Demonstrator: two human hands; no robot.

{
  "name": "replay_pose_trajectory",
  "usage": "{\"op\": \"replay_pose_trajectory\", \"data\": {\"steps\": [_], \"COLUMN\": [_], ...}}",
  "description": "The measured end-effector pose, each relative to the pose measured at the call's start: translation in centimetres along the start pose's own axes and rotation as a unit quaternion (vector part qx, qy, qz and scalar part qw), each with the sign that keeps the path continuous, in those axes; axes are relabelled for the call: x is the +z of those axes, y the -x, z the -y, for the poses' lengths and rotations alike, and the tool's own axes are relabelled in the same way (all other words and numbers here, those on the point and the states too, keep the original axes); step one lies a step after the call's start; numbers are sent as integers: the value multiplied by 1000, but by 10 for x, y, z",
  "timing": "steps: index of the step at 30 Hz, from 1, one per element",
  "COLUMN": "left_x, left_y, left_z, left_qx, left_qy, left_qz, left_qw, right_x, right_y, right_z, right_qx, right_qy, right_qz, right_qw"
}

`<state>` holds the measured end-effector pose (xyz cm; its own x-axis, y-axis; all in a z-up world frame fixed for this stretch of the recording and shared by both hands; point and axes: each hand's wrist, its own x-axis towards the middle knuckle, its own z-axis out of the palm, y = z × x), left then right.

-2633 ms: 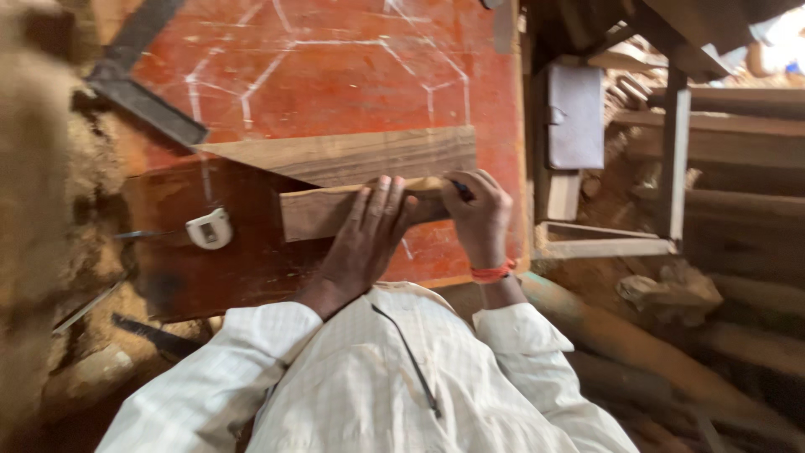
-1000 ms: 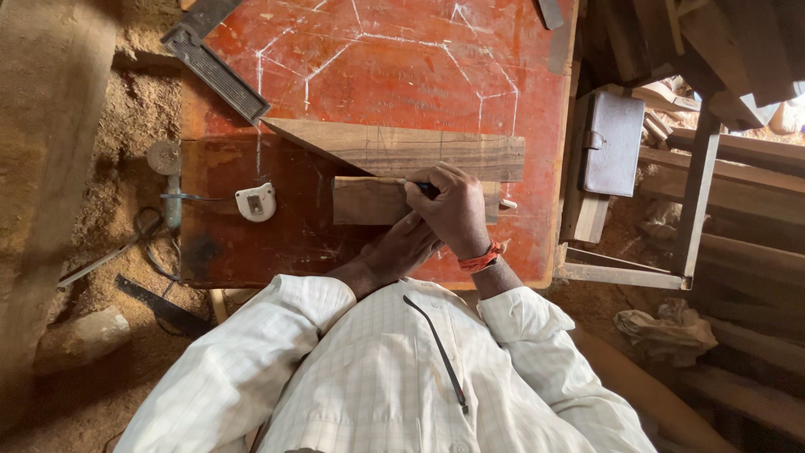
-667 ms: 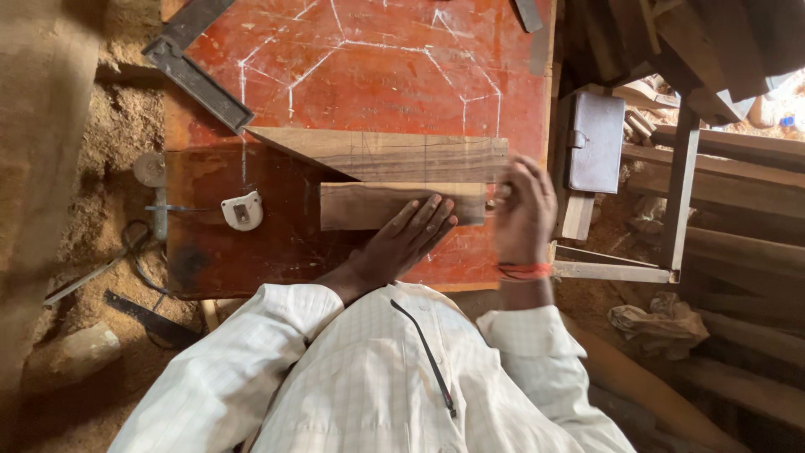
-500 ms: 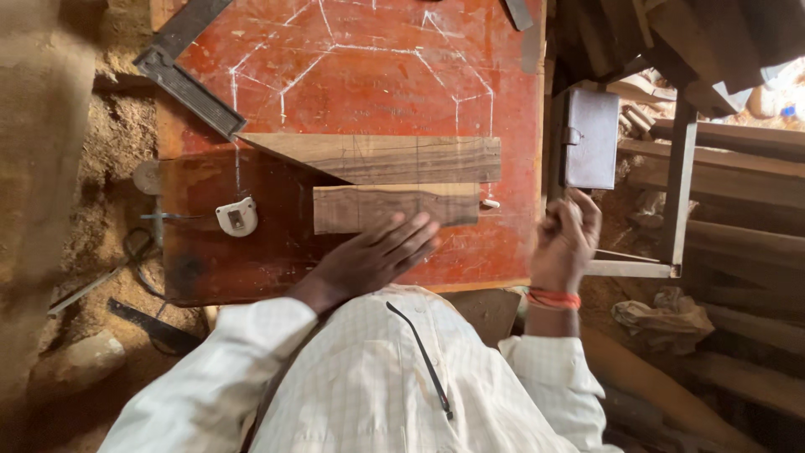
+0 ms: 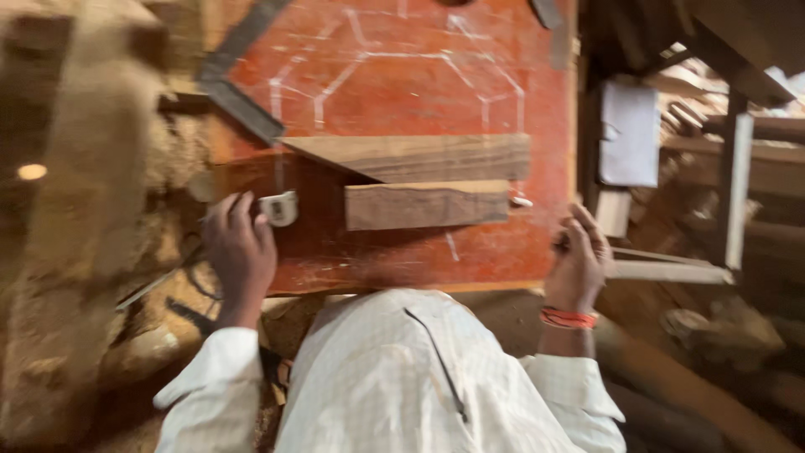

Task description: The person uses a try square and pencil to mark straight lines on a small wooden block. They repeatedly reposition the square and draw lines on multiple faces of the block on a red workbench.

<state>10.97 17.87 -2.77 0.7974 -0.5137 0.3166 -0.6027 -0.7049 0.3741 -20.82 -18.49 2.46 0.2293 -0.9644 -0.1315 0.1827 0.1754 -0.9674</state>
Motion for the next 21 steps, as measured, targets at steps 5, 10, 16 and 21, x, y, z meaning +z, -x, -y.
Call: {"op": "replay_pose_trajectory", "data": {"steps": [5,10,16,21], "left_x": [35,59,57,60], "left_y": [-84,-196,-227,-234], "left_z": [22,29,24,42], "left_qx": [-198,-241,-376,-418], "left_qy": [53,-136,25,124], "left_qz": [80,191,205,151], "left_qw": [976,942,903,887], "right_x": [11,4,-28,-45], "right_y": [-1,20,68,99], "right_z": [15,4,-11,-14], "right_qx": [-18,-20,-11,8], "right_qy": [9,32,64,66], "right_qz": [25,18,-25,-59], "right_qw": [999,999,998,996]}}
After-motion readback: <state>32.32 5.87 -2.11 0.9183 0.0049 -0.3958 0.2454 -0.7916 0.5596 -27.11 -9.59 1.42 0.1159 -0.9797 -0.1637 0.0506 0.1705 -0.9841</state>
